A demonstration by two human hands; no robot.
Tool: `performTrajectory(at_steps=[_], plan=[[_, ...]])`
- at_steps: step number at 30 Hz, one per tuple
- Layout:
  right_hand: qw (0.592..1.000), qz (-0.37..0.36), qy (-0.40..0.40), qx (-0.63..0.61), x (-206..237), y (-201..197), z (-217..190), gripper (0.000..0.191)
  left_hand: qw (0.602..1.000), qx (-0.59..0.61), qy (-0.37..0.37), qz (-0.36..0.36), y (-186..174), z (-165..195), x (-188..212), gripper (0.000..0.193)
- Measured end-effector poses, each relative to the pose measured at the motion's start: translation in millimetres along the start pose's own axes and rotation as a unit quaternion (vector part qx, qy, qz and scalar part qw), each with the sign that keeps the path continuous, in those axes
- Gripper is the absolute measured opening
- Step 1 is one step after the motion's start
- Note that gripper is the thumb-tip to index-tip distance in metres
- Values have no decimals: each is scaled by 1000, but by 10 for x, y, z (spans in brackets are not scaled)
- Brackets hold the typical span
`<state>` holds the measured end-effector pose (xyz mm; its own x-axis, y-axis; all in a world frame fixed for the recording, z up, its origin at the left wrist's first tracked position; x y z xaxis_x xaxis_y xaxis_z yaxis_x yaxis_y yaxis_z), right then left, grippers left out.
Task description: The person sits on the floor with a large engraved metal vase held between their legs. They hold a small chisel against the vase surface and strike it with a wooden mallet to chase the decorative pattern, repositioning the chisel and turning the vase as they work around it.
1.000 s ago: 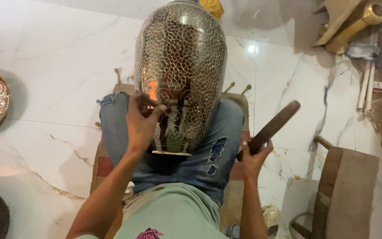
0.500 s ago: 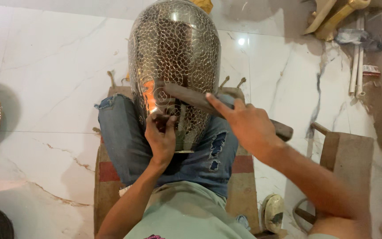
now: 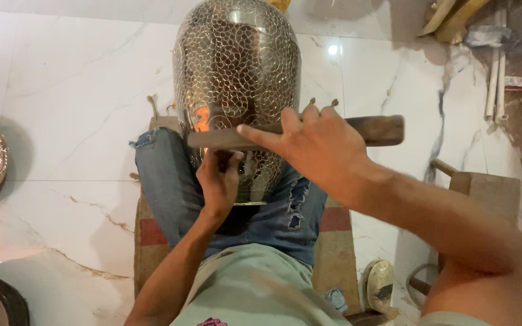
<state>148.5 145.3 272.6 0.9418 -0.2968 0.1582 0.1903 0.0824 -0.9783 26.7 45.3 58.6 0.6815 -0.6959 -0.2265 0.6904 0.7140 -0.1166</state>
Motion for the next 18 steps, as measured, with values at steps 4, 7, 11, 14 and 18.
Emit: performTrajectory(at_steps=[4, 7, 11, 14, 18], plan=[[996, -11, 38, 80, 162, 119, 167, 105, 993, 0, 63, -98, 1, 147, -150, 24], [991, 42, 88, -90, 276, 264, 335, 101, 982, -26, 53, -179, 18, 197, -284, 22], [987, -3, 160, -25, 589, 642, 460, 93, 936, -75, 153, -307, 89, 277, -558, 28], [913, 236, 202, -265, 793, 915, 403, 82, 887, -79, 220, -399, 204, 308, -674, 34], [895, 231, 284, -256, 1100, 1410, 200, 73, 812, -98, 193, -543, 363, 247, -759, 39]])
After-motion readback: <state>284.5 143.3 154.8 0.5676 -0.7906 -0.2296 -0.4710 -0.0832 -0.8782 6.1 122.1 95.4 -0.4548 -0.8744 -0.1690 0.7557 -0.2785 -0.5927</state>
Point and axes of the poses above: each hand's wrist, its own x-axis away from the middle knuckle, its own y-axis out of the palm, z = x × y, the point moved 4 cm from there along -x, towards the middle knuckle, and after that the axes turned 2 degrees about x, right-handed, at the moved point
